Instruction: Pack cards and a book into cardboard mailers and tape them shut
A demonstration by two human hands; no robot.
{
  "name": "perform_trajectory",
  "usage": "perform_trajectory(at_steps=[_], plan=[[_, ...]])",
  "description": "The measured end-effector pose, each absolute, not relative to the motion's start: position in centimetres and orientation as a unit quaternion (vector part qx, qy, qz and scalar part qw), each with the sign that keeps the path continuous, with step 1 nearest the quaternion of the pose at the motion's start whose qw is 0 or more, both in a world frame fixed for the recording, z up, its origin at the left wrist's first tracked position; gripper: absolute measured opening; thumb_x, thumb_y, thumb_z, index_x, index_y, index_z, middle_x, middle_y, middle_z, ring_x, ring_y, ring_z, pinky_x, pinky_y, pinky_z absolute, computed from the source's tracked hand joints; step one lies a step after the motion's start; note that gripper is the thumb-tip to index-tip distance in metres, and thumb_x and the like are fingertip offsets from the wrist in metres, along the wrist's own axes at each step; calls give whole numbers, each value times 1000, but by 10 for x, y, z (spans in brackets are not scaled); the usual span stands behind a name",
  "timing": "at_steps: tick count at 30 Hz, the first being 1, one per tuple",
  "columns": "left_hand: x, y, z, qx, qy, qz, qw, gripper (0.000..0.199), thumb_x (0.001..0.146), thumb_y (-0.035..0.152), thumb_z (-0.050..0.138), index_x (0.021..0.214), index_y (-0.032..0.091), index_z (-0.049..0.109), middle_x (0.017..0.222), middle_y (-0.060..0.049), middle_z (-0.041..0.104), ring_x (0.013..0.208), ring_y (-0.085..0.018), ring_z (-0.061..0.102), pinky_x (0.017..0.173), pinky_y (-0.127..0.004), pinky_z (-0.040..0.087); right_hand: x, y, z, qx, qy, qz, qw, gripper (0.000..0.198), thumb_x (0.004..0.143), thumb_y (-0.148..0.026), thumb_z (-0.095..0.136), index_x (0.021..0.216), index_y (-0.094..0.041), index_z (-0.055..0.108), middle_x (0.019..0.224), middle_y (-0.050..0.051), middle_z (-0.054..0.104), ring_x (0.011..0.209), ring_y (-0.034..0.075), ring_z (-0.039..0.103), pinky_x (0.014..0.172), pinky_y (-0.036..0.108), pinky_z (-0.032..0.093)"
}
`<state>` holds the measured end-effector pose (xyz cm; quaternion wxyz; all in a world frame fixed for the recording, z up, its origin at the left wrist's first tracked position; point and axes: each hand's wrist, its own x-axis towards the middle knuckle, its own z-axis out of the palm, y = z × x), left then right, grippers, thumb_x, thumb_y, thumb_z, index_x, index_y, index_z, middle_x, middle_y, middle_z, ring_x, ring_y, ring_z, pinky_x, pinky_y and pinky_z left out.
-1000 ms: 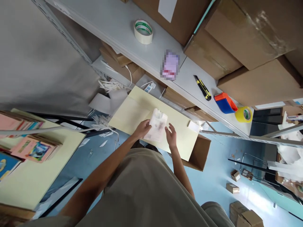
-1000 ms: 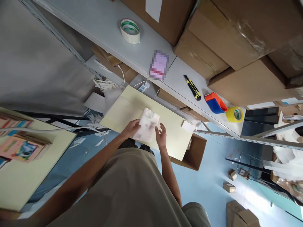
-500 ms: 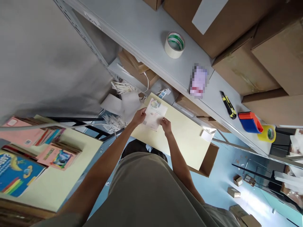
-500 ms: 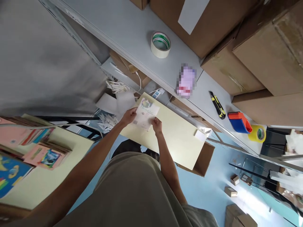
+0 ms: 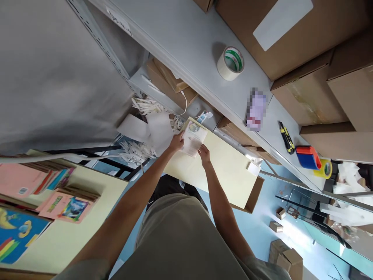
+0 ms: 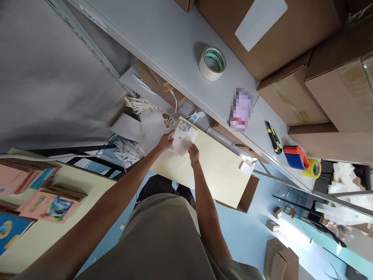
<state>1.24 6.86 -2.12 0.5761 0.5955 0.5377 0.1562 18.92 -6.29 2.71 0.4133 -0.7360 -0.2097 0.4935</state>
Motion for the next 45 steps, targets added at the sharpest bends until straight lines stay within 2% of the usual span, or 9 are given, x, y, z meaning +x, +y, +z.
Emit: perform_trajectory(at_steps=[4, 8, 12, 17, 21, 27, 36, 41, 45], plan=[[8, 50, -8, 554, 523, 200, 616, 84, 94, 47, 69, 168, 9, 59, 173, -22, 60, 165, -44, 53, 139, -57, 42, 188, -72, 43, -740, -137, 502, 426, 70, 81, -59, 85, 142, -26, 75, 168, 15, 65, 158, 33, 59, 131, 56, 52], [-19, 14, 23, 496, 501, 288, 648, 94, 92, 71, 74, 168, 17, 60, 180, -19, 53, 171, -45, 44, 140, -59, 42, 183, -80, 73, -718, -117, 517, 451, 69, 81, -49, 88, 146, -27, 76, 178, 11, 58, 163, 31, 57, 134, 52, 50], [-65, -39, 69, 424, 502, 385, 648, 93, 88, 77, 79, 160, 20, 66, 172, -20, 62, 166, -43, 53, 134, -61, 48, 163, -98, 107, -691, -161, 528, 467, 61, 81, -50, 91, 135, -25, 80, 167, 13, 69, 152, 31, 68, 129, 51, 55], [-132, -129, 141, 366, 503, 486, 613, 66, 89, 69, 85, 132, 19, 81, 138, -21, 84, 137, -39, 78, 122, -57, 57, 113, -143, 150, -651, -255, 568, 434, 54, 86, -62, 89, 124, -23, 85, 131, 13, 87, 121, 28, 81, 110, 44, 61], [-189, -214, 200, 343, 499, 569, 557, 52, 93, 66, 86, 115, 19, 86, 117, -16, 90, 120, -34, 84, 113, -50, 62, 55, -190, 179, -605, -314, 599, 420, 50, 84, -62, 93, 114, -23, 86, 114, 9, 88, 107, 23, 82, 97, 35, 61], [-276, -340, 256, 288, 550, 625, 473, 53, 86, 68, 94, 107, 19, 87, 105, -13, 90, 107, -31, 87, 101, -45, 66, -39, -262, 206, -509, -375, 665, 398, 45, 84, -58, 96, 111, -25, 86, 109, 6, 87, 101, 21, 81, 92, 33, 62], [-412, -464, 271, 213, 599, 707, 310, 56, 75, 70, 100, 97, 20, 86, 103, -14, 90, 104, -31, 86, 101, -46, 67, -178, -338, 223, -453, -431, 713, 316, 51, 76, -62, 100, 108, -25, 85, 105, 7, 88, 96, 23, 82, 87, 34, 64], [-503, -521, 251, 186, 625, 711, 262, 72, 92, 85, 78, 114, 17, 86, 114, -17, 89, 111, -33, 85, 106, -49, 66, -274, -383, 229, -411, -500, 722, 243, 53, 82, -67, 96, 113, -25, 85, 110, 8, 88, 100, 24, 82, 91, 35, 64], [-588, -582, 217, 193, 726, 638, 169, 66, 101, 75, 68, 124, 16, 85, 131, -18, 86, 129, -34, 79, 119, -51, 59, -361, -421, 214, -397, -547, 716, 176, 52, 82, -66, 96, 113, -25, 85, 110, 7, 89, 99, 22, 82, 91, 34, 64]])
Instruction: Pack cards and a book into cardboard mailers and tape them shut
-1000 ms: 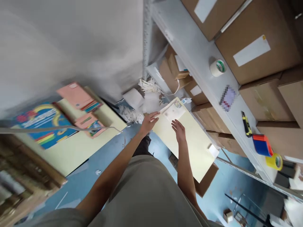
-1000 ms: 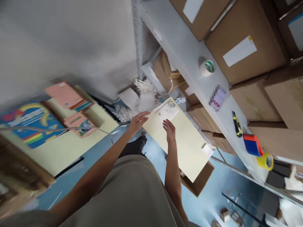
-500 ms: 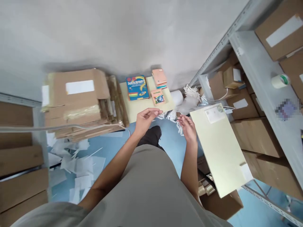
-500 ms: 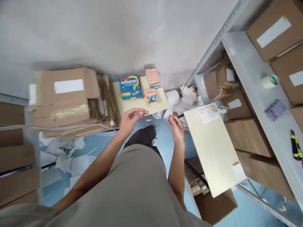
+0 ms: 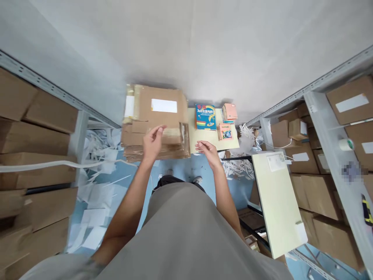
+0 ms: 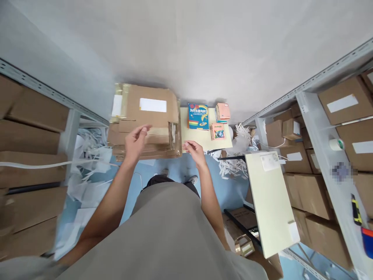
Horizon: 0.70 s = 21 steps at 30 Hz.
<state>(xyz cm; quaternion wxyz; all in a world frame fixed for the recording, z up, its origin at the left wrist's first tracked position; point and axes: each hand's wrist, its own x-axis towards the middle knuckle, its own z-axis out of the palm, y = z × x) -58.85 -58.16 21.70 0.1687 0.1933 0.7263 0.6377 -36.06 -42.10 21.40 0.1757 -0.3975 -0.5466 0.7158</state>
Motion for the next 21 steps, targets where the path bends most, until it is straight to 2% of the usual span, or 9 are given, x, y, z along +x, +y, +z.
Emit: perform_trajectory(at_steps=[2, 4, 7, 9, 12, 15, 18, 21], plan=[[-626, -612, 198, 202, 781, 577, 123, 58, 100, 65, 74, 131, 18, 84, 140, -17, 83, 139, -36, 74, 129, -54, 52, -400, -440, 201, -418, -551, 708, 140, 46, 83, -61, 97, 107, -23, 85, 104, 6, 89, 92, 21, 82, 88, 34, 65], [-654, -638, 180, 255, 808, 520, 108, 59, 94, 58, 83, 138, 19, 82, 155, -18, 76, 154, -41, 63, 137, -59, 42, -432, -459, 188, -453, -539, 703, 99, 38, 87, -55, 98, 95, -21, 83, 93, 6, 88, 80, 20, 80, 81, 34, 66], [-673, -664, 161, 367, 805, 439, 157, 74, 80, 58, 96, 142, 20, 82, 175, -19, 59, 171, -54, 38, 141, -71, 31, -463, -487, 175, -496, -496, 710, 65, 34, 92, -47, 97, 85, -18, 81, 82, 8, 86, 67, 20, 78, 74, 35, 67], [-675, -674, 153, 413, 793, 408, 186, 71, 81, 59, 96, 141, 22, 83, 178, -18, 55, 175, -57, 29, 139, -77, 29, -473, -503, 171, -507, -466, 722, 75, 34, 92, -47, 98, 86, -18, 81, 82, 9, 86, 67, 21, 80, 72, 35, 68], [-674, -682, 149, 441, 772, 422, 176, 50, 99, 56, 78, 136, 24, 87, 173, -15, 62, 176, -53, 29, 140, -78, 30, -479, -523, 173, -504, -441, 735, 107, 39, 90, -53, 98, 95, -18, 81, 90, 10, 89, 75, 22, 85, 72, 32, 68], [-672, -686, 155, 452, 746, 463, 154, 45, 108, 52, 62, 134, 26, 89, 167, -11, 69, 177, -47, 32, 142, -76, 31, -488, -538, 185, -493, -432, 741, 147, 47, 87, -60, 98, 100, -20, 79, 101, 11, 90, 87, 24, 88, 78, 33, 70], [-663, -685, 171, 459, 723, 496, 143, 43, 110, 52, 62, 133, 30, 90, 163, -8, 72, 177, -44, 33, 142, -75, 33, -501, -548, 202, -466, -410, 757, 205, 47, 88, -62, 95, 106, -22, 77, 111, 10, 89, 107, 27, 88, 91, 37, 72], [-644, -683, 192, 460, 699, 527, 147, 38, 110, 53, 66, 129, 33, 91, 160, -6, 74, 177, -45, 34, 142, -76, 34, -513, -551, 219, -435, -381, 766, 283, 42, 89, -50, 91, 121, -26, 76, 125, 6, 88, 125, 26, 82, 100, 39, 71]])
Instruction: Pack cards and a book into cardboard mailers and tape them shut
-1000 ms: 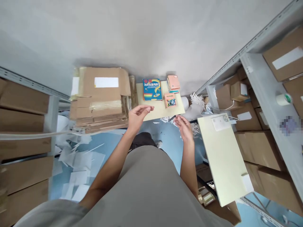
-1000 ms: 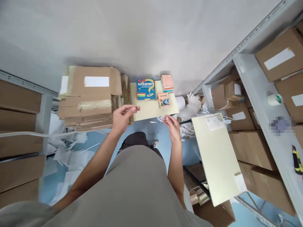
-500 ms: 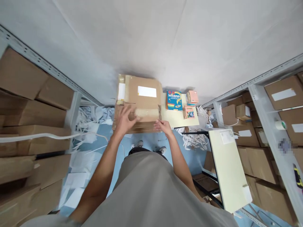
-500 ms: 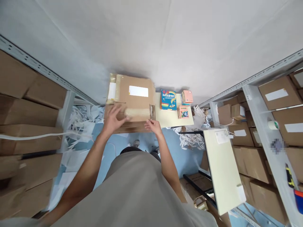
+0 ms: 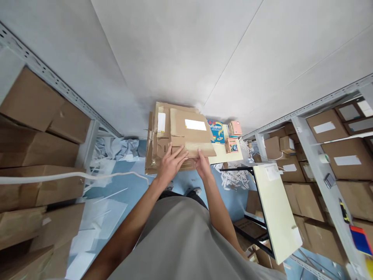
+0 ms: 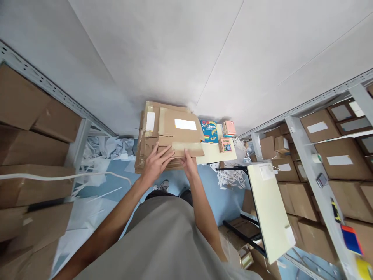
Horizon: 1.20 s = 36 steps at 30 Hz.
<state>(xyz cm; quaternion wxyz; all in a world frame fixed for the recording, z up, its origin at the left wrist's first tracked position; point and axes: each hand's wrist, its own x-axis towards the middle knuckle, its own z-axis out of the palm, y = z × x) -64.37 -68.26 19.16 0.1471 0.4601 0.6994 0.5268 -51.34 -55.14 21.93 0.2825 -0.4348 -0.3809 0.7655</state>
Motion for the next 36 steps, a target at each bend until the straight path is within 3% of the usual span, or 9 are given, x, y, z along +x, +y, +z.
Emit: perform_trajectory(at_steps=[5, 8, 12, 15, 19, 25, 30, 33, 36], plan=[[-613, -677, 226, 423, 691, 565, 157, 49, 107, 59, 73, 146, 32, 83, 170, -10, 66, 172, -47, 43, 140, -74, 38, -494, -530, 239, -437, -365, 729, 380, 45, 80, -36, 87, 123, -26, 78, 135, 5, 86, 136, 26, 77, 113, 41, 67], [-609, -669, 242, 422, 691, 571, 133, 57, 111, 58, 67, 160, 30, 72, 178, -11, 58, 173, -42, 42, 143, -68, 35, -445, -508, 244, -469, -380, 670, 431, 52, 76, -42, 90, 124, -26, 78, 139, 6, 84, 141, 27, 74, 118, 43, 64], [-608, -641, 249, 440, 671, 579, 145, 55, 114, 55, 62, 160, 27, 70, 176, -13, 60, 170, -38, 47, 143, -63, 36, -350, -495, 247, -522, -389, 587, 481, 62, 76, -55, 90, 129, -26, 77, 141, 7, 83, 140, 28, 74, 120, 47, 62], [-598, -611, 240, 452, 643, 586, 195, 55, 112, 53, 64, 159, 25, 70, 171, -14, 64, 166, -37, 53, 143, -61, 36, -277, -510, 246, -560, -397, 546, 480, 65, 74, -58, 93, 130, -27, 78, 141, 8, 83, 135, 29, 76, 120, 49, 61], [-571, -570, 215, 455, 607, 587, 283, 59, 107, 51, 69, 158, 22, 69, 167, -17, 67, 160, -37, 59, 141, -60, 40, -198, -550, 241, -618, -367, 505, 478, 61, 67, -60, 97, 115, -26, 81, 127, 10, 87, 123, 30, 80, 116, 49, 62], [-510, -518, 175, 448, 532, 545, 468, 78, 90, 56, 85, 157, 21, 67, 169, -23, 63, 157, -39, 62, 134, -59, 48, -114, -603, 231, -661, -335, 477, 473, 53, 68, -61, 97, 105, -26, 82, 114, 10, 89, 119, 34, 82, 113, 52, 63], [-444, -478, 166, 442, 464, 502, 580, 83, 78, 59, 91, 146, 16, 69, 141, -22, 81, 130, -36, 79, 118, -54, 59, -55, -622, 218, -659, -278, 473, 514, 50, 64, -61, 101, 96, -28, 83, 111, 12, 89, 118, 37, 82, 114, 58, 62], [-398, -454, 174, 453, 425, 471, 626, 72, 76, 61, 93, 130, 18, 76, 119, -15, 87, 117, -34, 82, 109, -49, 63, -20, -622, 210, -654, -256, 470, 534, 49, 62, -59, 103, 93, -27, 83, 106, 12, 89, 117, 38, 83, 114, 59, 62], [-345, -430, 184, 460, 425, 452, 635, 63, 72, 61, 94, 116, 20, 78, 111, -12, 88, 112, -33, 82, 106, -47, 62, 20, -614, 206, -642, -248, 480, 543, 49, 64, -58, 103, 96, -26, 83, 105, 11, 89, 118, 38, 83, 113, 57, 62]])
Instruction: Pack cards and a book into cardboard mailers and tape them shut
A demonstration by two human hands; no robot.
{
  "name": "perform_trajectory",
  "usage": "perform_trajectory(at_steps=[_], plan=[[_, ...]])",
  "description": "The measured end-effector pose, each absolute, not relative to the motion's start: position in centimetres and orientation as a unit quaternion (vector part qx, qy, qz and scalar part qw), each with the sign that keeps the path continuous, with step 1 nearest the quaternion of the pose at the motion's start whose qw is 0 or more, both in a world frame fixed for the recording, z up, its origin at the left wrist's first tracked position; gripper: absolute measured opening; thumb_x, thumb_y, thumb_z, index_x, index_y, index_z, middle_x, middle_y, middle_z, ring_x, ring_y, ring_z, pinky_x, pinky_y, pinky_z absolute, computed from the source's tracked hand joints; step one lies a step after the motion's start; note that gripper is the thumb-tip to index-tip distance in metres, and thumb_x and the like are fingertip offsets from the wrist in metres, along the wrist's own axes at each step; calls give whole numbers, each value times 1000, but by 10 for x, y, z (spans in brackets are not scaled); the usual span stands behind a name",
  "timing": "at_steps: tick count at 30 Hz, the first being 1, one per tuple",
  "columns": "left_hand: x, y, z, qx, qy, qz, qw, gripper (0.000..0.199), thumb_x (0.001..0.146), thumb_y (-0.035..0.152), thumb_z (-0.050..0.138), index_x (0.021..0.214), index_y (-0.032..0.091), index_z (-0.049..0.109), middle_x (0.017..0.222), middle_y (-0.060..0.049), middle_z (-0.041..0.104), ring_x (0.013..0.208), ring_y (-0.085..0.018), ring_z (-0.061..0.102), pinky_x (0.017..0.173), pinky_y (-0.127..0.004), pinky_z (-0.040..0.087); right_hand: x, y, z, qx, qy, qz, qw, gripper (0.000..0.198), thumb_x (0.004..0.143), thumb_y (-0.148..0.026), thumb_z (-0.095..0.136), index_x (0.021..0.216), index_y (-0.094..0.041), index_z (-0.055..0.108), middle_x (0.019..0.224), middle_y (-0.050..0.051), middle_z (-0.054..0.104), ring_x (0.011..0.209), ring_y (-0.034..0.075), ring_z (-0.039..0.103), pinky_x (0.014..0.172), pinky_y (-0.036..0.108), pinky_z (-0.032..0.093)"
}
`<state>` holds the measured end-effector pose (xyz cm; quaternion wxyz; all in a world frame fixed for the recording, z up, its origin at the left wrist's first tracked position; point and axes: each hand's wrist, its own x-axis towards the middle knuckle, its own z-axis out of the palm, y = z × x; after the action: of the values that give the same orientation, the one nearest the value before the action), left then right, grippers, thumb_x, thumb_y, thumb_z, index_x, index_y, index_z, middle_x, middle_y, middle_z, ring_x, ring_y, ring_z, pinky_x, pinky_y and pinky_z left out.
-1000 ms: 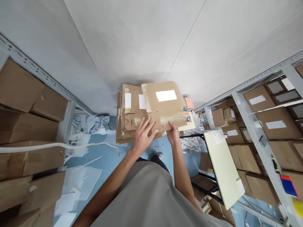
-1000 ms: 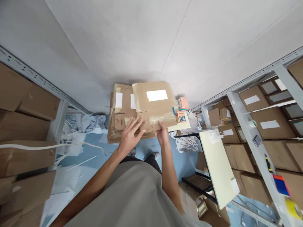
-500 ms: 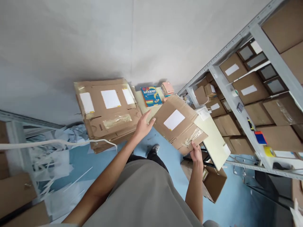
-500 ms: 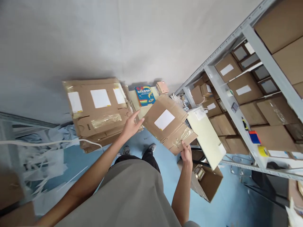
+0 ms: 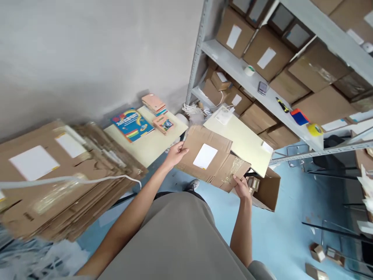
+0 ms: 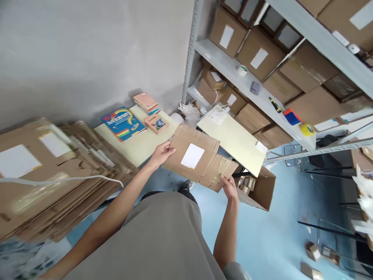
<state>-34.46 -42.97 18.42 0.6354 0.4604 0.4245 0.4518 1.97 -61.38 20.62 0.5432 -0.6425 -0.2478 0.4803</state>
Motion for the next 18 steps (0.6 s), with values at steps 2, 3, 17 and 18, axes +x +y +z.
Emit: perform_trajectory(at_steps=[2, 3, 17, 18], plan=[[-304, -413, 190, 467, 433, 446, 629, 64, 69, 62, 94, 115, 20, 77, 109, -11, 88, 111, -32, 82, 107, -46, 61, 51, -607, 205, -638, -247, 480, 548, 50, 67, -58, 103, 99, -25, 82, 108, 11, 89, 119, 37, 82, 111, 54, 63], [-283, -405, 192, 472, 435, 443, 627, 65, 69, 62, 94, 115, 20, 76, 109, -11, 88, 111, -32, 82, 107, -46, 60, 67, -604, 205, -641, -249, 475, 549, 52, 68, -59, 102, 100, -24, 82, 110, 12, 89, 119, 36, 82, 110, 52, 62], [-68, -338, 157, 581, 452, 329, 592, 31, 76, 39, 74, 102, 25, 68, 110, -9, 84, 121, -33, 75, 112, -46, 59, 229, -575, 132, -708, -164, 296, 620, 49, 66, -54, 95, 98, -23, 74, 106, 12, 89, 112, 32, 80, 112, 52, 59], [-62, -331, 153, 589, 448, 325, 589, 32, 77, 39, 73, 105, 25, 68, 113, -10, 84, 124, -34, 75, 114, -48, 59, 233, -570, 129, -710, -163, 290, 620, 47, 67, -53, 94, 97, -23, 74, 104, 12, 88, 111, 32, 80, 111, 52, 59]])
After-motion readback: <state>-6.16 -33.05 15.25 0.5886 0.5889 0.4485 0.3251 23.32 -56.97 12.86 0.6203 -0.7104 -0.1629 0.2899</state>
